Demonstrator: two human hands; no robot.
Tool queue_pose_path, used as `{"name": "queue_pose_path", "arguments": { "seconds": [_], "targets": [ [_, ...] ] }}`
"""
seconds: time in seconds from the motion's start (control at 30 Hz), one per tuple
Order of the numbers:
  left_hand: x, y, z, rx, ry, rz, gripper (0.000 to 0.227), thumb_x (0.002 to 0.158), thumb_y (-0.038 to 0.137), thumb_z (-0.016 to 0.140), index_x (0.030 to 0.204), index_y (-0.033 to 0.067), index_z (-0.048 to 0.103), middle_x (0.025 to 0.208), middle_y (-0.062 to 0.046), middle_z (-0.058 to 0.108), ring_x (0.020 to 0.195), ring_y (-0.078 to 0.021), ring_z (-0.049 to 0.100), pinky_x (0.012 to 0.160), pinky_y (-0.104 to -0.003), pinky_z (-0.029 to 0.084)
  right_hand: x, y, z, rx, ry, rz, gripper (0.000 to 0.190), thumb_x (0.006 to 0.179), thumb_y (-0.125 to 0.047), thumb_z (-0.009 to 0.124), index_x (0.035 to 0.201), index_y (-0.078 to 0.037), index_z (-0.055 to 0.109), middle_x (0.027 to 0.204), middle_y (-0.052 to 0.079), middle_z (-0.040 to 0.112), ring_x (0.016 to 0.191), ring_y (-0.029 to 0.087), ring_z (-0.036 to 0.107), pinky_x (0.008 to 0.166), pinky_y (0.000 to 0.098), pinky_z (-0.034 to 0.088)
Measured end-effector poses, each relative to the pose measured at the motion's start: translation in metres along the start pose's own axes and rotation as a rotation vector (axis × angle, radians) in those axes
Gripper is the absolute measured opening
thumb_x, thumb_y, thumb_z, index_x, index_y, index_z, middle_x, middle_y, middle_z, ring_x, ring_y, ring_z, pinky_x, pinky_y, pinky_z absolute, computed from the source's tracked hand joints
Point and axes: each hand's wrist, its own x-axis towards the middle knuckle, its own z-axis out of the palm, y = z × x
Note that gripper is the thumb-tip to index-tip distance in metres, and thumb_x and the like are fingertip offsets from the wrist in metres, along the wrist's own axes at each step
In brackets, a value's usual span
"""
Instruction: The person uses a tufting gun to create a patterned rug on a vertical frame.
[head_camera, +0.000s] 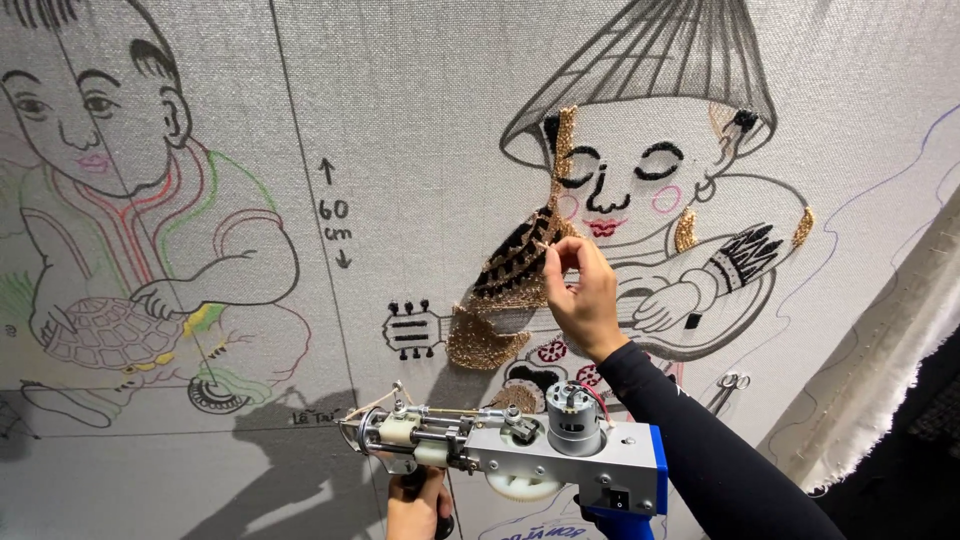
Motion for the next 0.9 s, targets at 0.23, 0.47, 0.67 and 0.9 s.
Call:
{"name": "queue_pose_path", "arguments": {
  "seconds": [0.23, 0.47, 0.67, 0.9],
  "targets": [
    [0.007, -0.019, -0.002, -0.067, 0.012, -0.083, 0.017, 0.09, 0.006, 0.063, 0.079, -0.0068, 0.065, 0.043, -0.011, 0.052, 0.036, -0.0204, 0.049, 0.04, -0.036, 0.04, 0.006, -0.018, -0.01, 0.184, -0.123, 0.229, 0.015, 0.097, -0.016, 0.066, 0.104, -0.004, 0.07, 0.086, 0.002, 0.076, 0.076, 0.009, 0.073, 0.073, 0.0265, 0.059],
    [0.008, 0.005, 0.021, -0.06, -0.005, -0.077, 0.014, 0.089, 0.006, 0.064, 0.081, -0.0051, 0.066, 0.046, -0.009, 0.052, 0.038, -0.0191, 0.049, 0.041, -0.035, 0.038, -0.033, -0.006, -0.059, 0.442, -0.394, 0.413, 0.025, 0.096, -0.021, 0.07, 0.113, -0.003, 0.067, 0.097, 0.005, 0.065, 0.084, 0.009, 0.063, 0.079, 0.0248, 0.056],
    [0.004, 0.052, 0.071, -0.132, -0.052, -0.08, 0.012, 0.092, 0.008, 0.061, 0.089, -0.0013, 0.068, 0.059, -0.004, 0.059, 0.043, -0.0153, 0.048, 0.043, -0.031, 0.037, -0.117, 0.01, -0.148, 0.987, -0.457, 1.287, 0.088, 0.087, -0.072, 0.04, 0.136, -0.001, 0.059, 0.123, 0.015, 0.071, 0.11, 0.024, 0.067, 0.097, 0.0412, 0.05],
    [0.0, 0.106, 0.133, -0.059, -0.201, -0.078, 0.027, 0.097, 0.023, 0.063, 0.104, 0.0028, 0.079, 0.067, 0.003, 0.066, 0.047, -0.0073, 0.042, 0.044, -0.027, 0.033, -0.15, -0.032, -0.21, 1.078, -0.789, 0.88, 0.096, 0.084, -0.058, 0.071, 0.147, 0.011, 0.046, 0.12, 0.025, 0.069, 0.11, 0.035, 0.069, 0.096, 0.0509, 0.056]
  ]
}}
